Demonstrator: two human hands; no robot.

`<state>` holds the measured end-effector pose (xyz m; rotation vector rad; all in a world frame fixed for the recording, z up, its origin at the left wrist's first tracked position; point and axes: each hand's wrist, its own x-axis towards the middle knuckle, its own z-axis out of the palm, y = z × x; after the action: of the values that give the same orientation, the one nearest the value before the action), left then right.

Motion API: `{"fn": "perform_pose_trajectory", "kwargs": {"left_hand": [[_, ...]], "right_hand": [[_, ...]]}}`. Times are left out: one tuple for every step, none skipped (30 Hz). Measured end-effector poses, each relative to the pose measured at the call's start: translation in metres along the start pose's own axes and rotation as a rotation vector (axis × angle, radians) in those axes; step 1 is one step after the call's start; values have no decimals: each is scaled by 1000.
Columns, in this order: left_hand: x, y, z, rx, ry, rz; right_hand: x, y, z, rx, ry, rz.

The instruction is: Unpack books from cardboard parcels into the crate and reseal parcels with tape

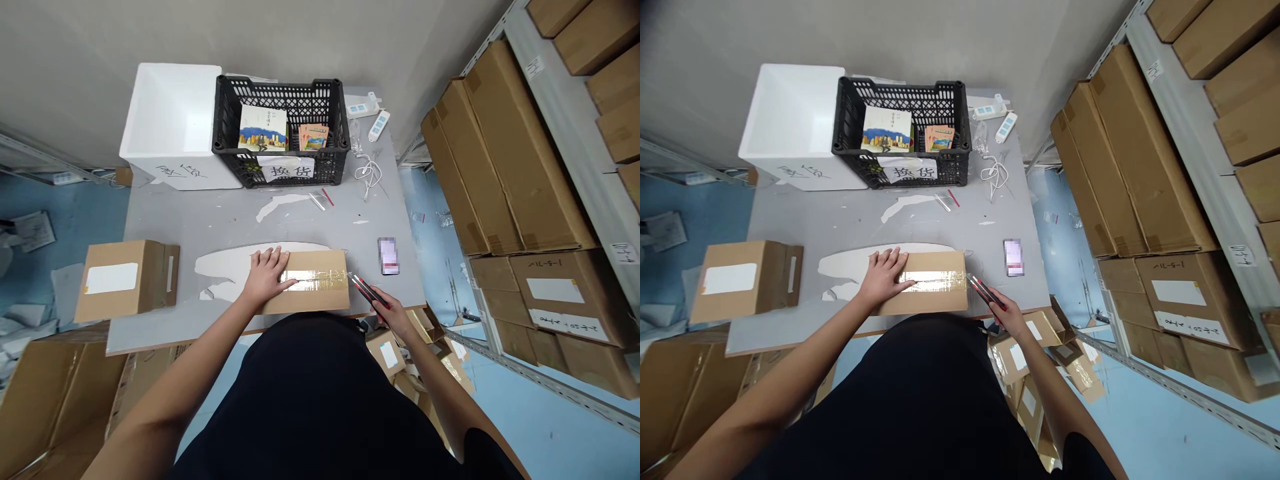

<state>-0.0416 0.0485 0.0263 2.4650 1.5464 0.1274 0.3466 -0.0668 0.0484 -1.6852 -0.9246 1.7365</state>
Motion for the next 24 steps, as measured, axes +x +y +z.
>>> {"fn": "perform_pose_trajectory", "kwargs": {"left_hand": [[0,0,0,-3,-2,-5],[0,0,0,-6,-4,-9],[1,0,-1,-7,-6,-13],[1,0,-1,-8,-8,-16],[1,0,-1,-9,-10,-18],[1,0,-1,-10,-11,-18],[1,0,-2,-10,-12,-18],[1,0,-2,-10,-14,-17],[1,0,-2,-8,-15,-17],[1,0,-2,-4,-16,-17],[1,0,-2,2,-17,-17],[1,0,-2,7,-17,-17],[1,0,-2,11,-17,-16],[1,0,-2,13,-15,-14],[1,0,-2,14,-12,-13],[1,0,-1,15,-9,-12],[1,1,-1,15,-6,-12],[1,1,-1,14,-4,-14],[1,1,0,13,-4,-16],[1,1,0,12,-3,-20],[1,1,1,9,-2,-24],[1,1,1,6,-1,-28],[1,2,1,2,0,-33],[1,2,2,-2,1,-38]], "right_hand": [[0,1,1,7,6,-2],[0,1,2,13,13,-8],[0,1,3,20,17,-15],[0,0,4,28,19,-21],[0,-1,4,36,23,-27],[0,-2,4,44,31,-33],[0,-4,4,51,41,-36],[1,-6,3,54,50,-38],[2,-8,3,51,56,-36],[3,-9,3,45,57,-32],[4,-11,2,36,52,-25],[4,-12,2,27,43,-18],[5,-14,2,19,31,-15],[6,-15,1,10,17,-13],[6,-17,1,0,2,-11],[6,-18,0,-11,-11,-7],[6,-20,-1,-25,-22,-2],[6,-21,-3,-38,-30,5],[5,-23,-5,-51,-37,9],[5,-24,-6,-64,-44,10],[5,-24,-8,-78,-49,10],[5,-25,-9,-92,-56,8],[4,-25,-10,-106,-65,8],[4,-25,-11,-120,-71,9]]}}
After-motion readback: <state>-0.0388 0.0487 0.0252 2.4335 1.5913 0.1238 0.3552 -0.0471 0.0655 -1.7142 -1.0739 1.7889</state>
